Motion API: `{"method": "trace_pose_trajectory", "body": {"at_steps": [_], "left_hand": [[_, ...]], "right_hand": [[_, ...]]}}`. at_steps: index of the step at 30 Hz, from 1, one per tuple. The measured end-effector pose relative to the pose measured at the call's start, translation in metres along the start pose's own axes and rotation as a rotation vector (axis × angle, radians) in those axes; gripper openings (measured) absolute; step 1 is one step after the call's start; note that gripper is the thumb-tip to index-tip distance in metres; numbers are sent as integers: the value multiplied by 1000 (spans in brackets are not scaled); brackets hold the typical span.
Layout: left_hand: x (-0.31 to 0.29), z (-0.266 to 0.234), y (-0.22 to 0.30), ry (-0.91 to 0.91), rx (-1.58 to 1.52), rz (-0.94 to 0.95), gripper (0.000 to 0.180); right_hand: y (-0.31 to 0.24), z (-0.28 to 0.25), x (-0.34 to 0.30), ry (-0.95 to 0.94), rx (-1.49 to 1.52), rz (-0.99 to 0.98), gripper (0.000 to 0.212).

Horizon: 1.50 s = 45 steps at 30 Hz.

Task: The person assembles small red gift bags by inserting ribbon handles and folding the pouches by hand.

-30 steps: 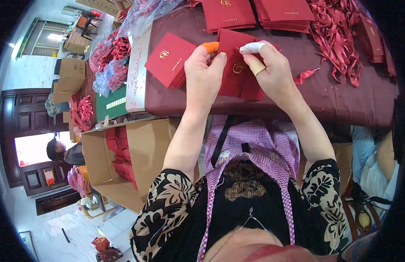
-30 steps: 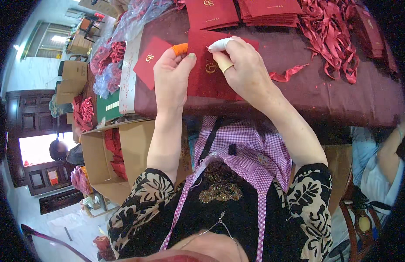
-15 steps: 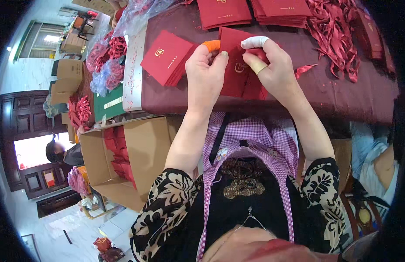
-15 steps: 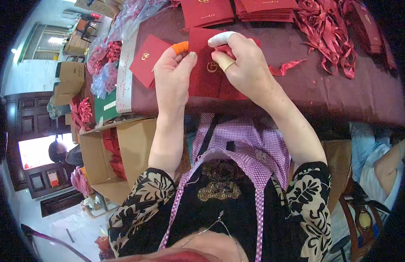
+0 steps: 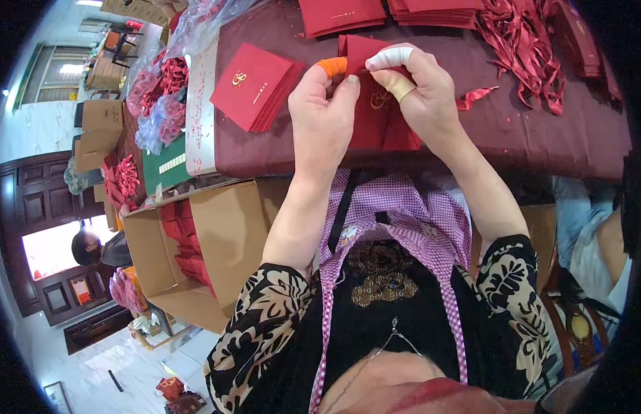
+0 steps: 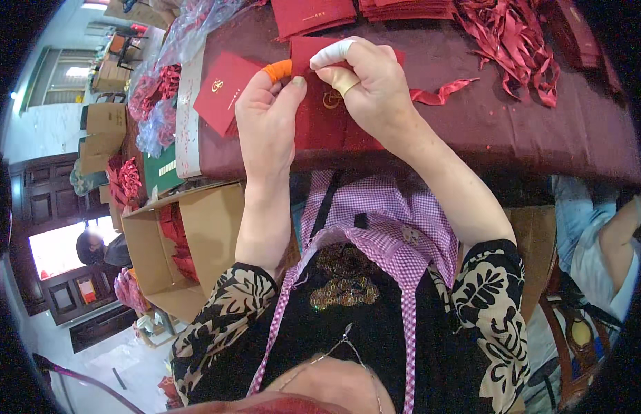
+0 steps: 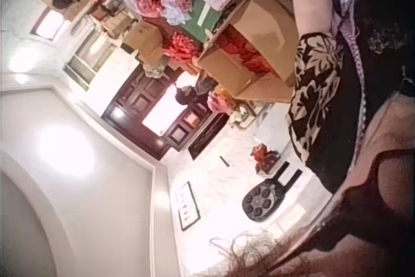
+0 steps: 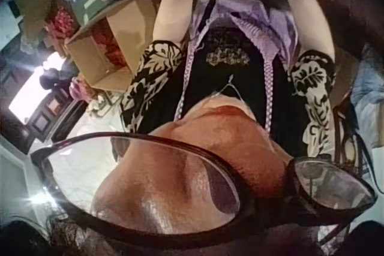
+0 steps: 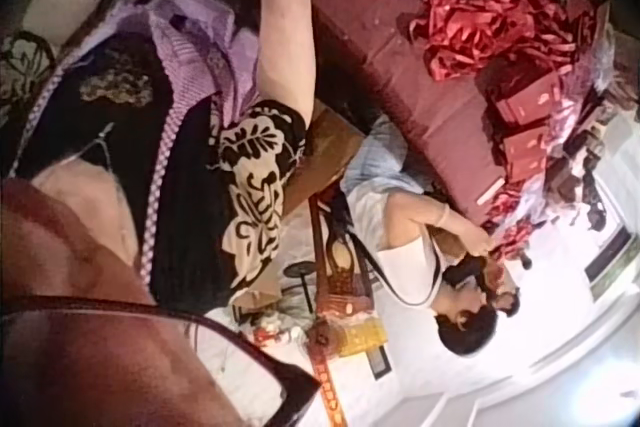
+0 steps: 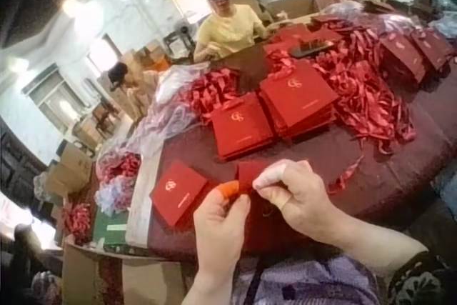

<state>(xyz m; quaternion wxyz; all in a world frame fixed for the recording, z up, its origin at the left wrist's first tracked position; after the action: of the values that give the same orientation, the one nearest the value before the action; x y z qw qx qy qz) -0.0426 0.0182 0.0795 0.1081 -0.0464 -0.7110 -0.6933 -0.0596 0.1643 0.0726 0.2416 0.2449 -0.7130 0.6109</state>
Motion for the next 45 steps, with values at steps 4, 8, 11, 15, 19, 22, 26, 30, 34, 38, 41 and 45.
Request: {"method": "trace_pose_trajectory", "body": {"at_steps": [4, 8, 11, 15, 19, 22, 26, 30, 34, 38, 41, 45], "left_hand": [[-3, 2, 2, 11, 1, -14, 15], [-5, 2, 1, 19, -12, -44, 15], [-5, 2, 1, 20, -13, -42, 15], [-5, 3, 1, 5, 6, -11, 15], [-7, 6, -1, 21, 26, 18, 15], [-8, 7, -1, 39, 67, 73, 13], [-9, 8, -2, 65, 175, 141, 12], [-9, 6, -2, 46, 207, 168, 12], [-11, 3, -2, 21, 137, 72, 14], [-10, 1, -8, 25, -199, -128, 18], [-10, -3, -12, 20, -262, -198, 19], [-9, -7, -20, -32, -299, -341, 24]], "right_hand": [[3, 1, -2, 96, -78, 45, 7], [5, 1, -2, 88, -70, 44, 8], [5, 1, -1, 49, -101, 51, 7], [4, 1, -2, 62, -137, 9, 7], [4, 3, -3, 69, -195, -6, 7], [0, 6, -4, 82, -330, -191, 8], [-3, 10, -5, 83, -461, -359, 9], [-5, 9, -5, 54, -416, -283, 8], [1, 3, 2, -4, -139, 29, 7], [3, -5, 6, -78, -94, 110, 10], [7, -5, 4, -94, -60, 141, 10], [15, -2, -2, -99, 24, 233, 10]]}}
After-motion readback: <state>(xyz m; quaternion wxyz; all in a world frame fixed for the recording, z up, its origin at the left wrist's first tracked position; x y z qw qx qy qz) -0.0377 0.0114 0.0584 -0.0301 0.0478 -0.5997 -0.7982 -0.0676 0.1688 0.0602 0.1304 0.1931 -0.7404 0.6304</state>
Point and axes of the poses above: each hand's wrist, its own x-axis towards the middle knuckle, its own z-axis out of the palm, y = z × x, the point moved 3 cm from there along x, towards the middle knuckle
